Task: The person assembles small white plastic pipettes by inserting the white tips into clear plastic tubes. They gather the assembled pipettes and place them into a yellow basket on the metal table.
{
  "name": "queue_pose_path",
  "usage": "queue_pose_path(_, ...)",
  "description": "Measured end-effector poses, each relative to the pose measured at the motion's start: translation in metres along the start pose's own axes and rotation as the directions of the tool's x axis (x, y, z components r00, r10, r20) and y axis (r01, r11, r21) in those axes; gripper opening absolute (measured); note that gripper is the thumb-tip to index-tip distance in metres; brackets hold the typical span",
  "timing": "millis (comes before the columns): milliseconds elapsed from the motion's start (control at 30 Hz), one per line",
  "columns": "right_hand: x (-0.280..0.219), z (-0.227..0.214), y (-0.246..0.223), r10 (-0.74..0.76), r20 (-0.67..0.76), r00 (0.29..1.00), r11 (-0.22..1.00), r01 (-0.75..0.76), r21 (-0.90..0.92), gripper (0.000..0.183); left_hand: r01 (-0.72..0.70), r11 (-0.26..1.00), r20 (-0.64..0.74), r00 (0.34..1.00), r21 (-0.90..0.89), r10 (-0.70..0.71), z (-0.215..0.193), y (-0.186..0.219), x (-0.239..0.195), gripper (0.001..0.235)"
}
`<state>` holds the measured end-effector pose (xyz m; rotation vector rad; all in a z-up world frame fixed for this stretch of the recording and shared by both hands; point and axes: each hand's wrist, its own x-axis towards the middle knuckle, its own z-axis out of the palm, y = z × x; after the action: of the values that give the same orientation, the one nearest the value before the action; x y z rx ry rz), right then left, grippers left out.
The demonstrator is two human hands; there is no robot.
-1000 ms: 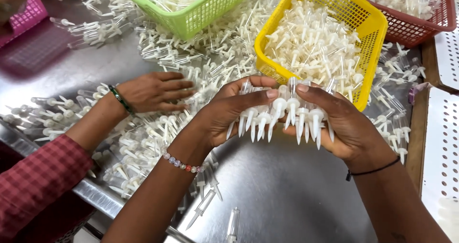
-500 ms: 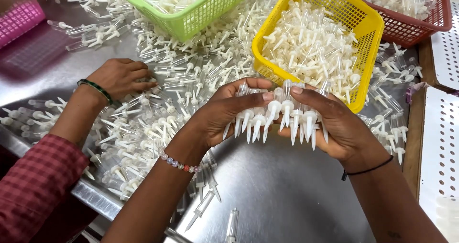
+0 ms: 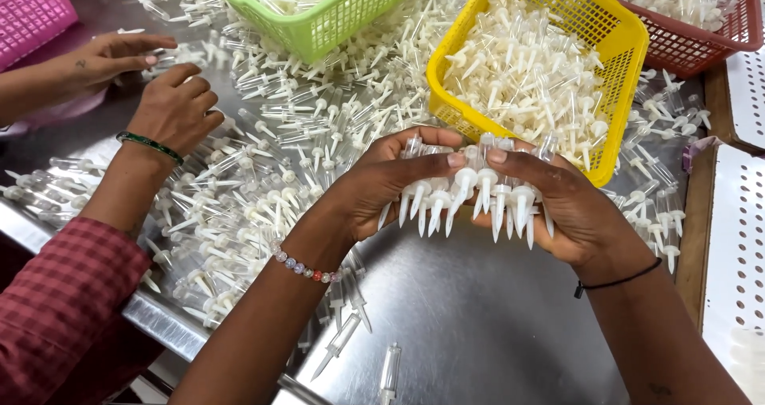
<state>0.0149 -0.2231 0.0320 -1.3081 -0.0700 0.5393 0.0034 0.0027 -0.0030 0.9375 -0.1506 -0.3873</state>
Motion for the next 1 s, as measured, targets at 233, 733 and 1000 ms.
queue_pose_path(233,0.0,0.006,0.004,-0.03,-0.012,0.999,0.989,0.028,-0.142,0.046,-0.022,0.981,-0.062,0.997,0.19,0.035,0.01,-0.009,0.002,0.058)
queue_pose_path(733,0.008,-0.011,0.017,-0.063,-0.014,0.998,0.964,0.057,-0.261,0.051,-0.087,0.798,-0.115,0.975,0.596,0.192,0.017,-0.025,0.002,0.055)
queue_pose_path(1000,0.002,-0.006,0.019,-0.041,0.003,0.999,0.976,0.04,-0.215,0.056,0.016,0.914,-0.082,0.996,0.406,0.018,0.011,-0.022,0.005,0.05)
